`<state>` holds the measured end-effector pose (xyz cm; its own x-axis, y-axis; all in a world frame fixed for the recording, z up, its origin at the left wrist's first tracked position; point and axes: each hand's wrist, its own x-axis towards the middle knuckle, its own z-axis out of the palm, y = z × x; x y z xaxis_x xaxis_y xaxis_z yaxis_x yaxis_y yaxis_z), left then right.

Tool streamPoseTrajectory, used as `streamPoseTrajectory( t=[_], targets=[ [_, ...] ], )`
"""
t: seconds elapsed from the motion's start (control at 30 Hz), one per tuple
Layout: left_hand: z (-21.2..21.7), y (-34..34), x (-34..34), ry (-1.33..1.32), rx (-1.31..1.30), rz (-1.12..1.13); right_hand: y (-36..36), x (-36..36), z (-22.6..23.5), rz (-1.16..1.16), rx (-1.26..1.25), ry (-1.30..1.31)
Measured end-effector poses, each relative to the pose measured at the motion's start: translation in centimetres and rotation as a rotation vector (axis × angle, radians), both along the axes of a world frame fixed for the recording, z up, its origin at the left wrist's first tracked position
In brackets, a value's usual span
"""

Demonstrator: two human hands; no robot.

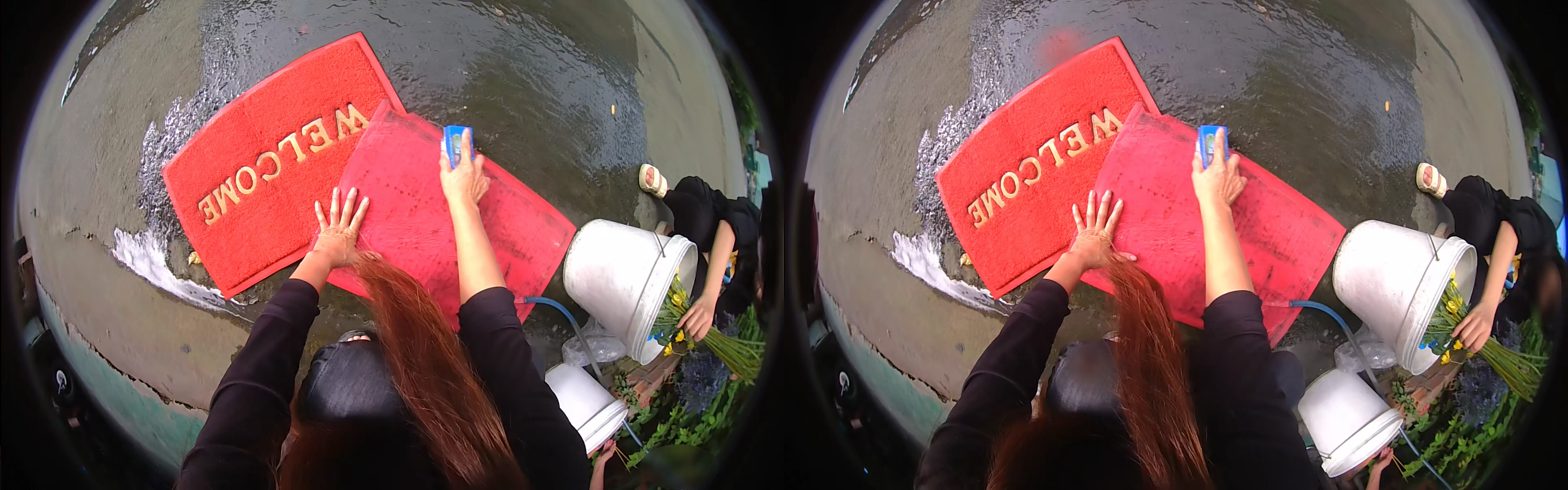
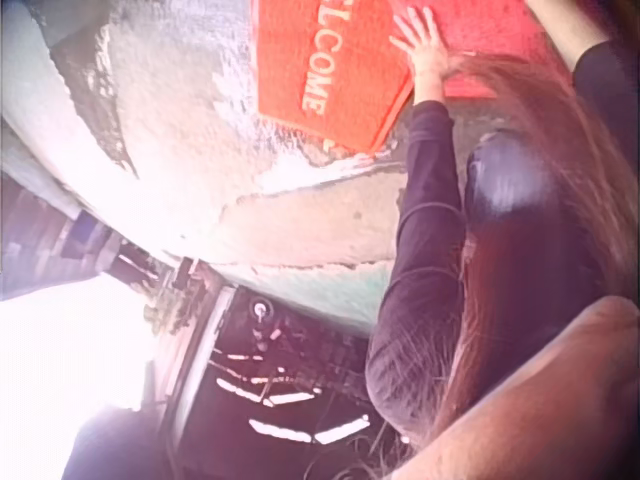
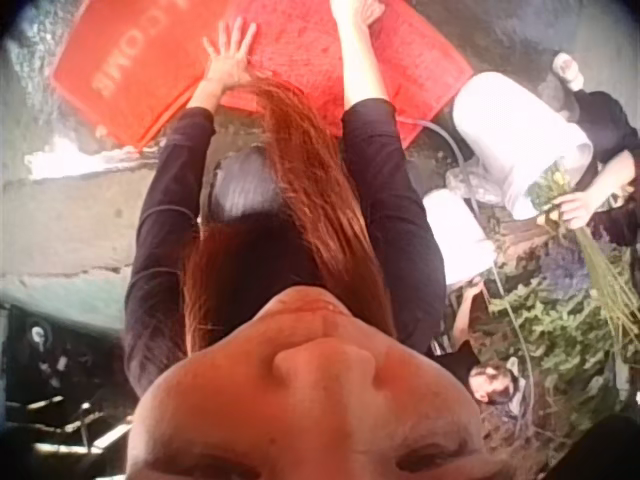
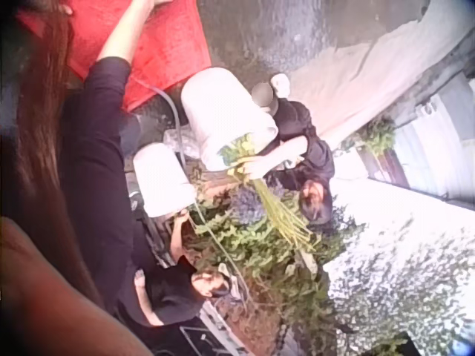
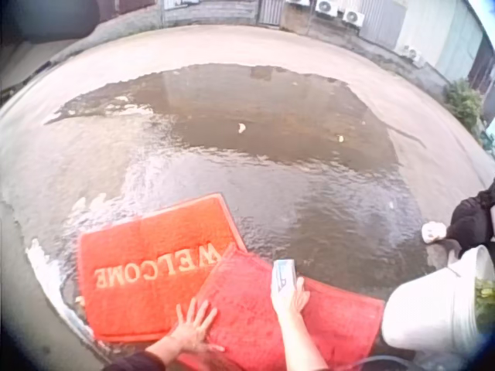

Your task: The person kneels on a wet concrete surface and scrubs two red welcome mats with a blue scrubbing block while rinsing them with a hose. Another person is visible nearby washing plants in a bucket. The recorder flips and rinses the mats repeatedly before lifting them at the end.

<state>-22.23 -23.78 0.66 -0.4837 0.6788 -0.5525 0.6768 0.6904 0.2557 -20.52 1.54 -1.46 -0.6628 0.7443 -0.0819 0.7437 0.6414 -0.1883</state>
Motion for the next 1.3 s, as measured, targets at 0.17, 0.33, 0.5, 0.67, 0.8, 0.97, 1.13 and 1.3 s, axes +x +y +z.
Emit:
streamPoseTrajectory(
  t=[0.17,0.33,0.5,0.67,0.8,0.97,1.13,1.3],
  targets=[
    [-0.1,-0.3,0.0,0.02,0.018,0.001,3.6,4.6,1.5,-0.398,-0.022,-0.148],
    [-0.9,0.9,-0.2,0.002,0.081,0.001,-5.3,-6.1,1.8,0.154,-0.089,0.059],
    [-0.4,-0.6,0.2,-0.007,0.041,0.035,10.6,15.0,0.3,-0.413,0.114,-0.231],
    [-0.5,0.4,0.1,0.006,0.009,-0.004,5.3,11.4,-0.5,-0.476,0.183,-0.126],
    [-1.4,0.4,0.2,0.029,0.058,-0.037,-4.8,4.7,0.2,0.057,-0.019,0.191],
    [-1.1,-0.4,0.5,0.07,0.039,-0.029,8.7,20.4,0.9,-0.382,0.149,-0.161],
    [-0.9,1.1,0.3,0.068,-0.007,-0.05,5.1,18.5,0.0,-0.687,0.215,-0.088],
    [-1.1,0.6,0.4,0.034,-0.016,-0.052,-1.1,15.4,0.0,-0.132,0.015,0.158]
  ],
)
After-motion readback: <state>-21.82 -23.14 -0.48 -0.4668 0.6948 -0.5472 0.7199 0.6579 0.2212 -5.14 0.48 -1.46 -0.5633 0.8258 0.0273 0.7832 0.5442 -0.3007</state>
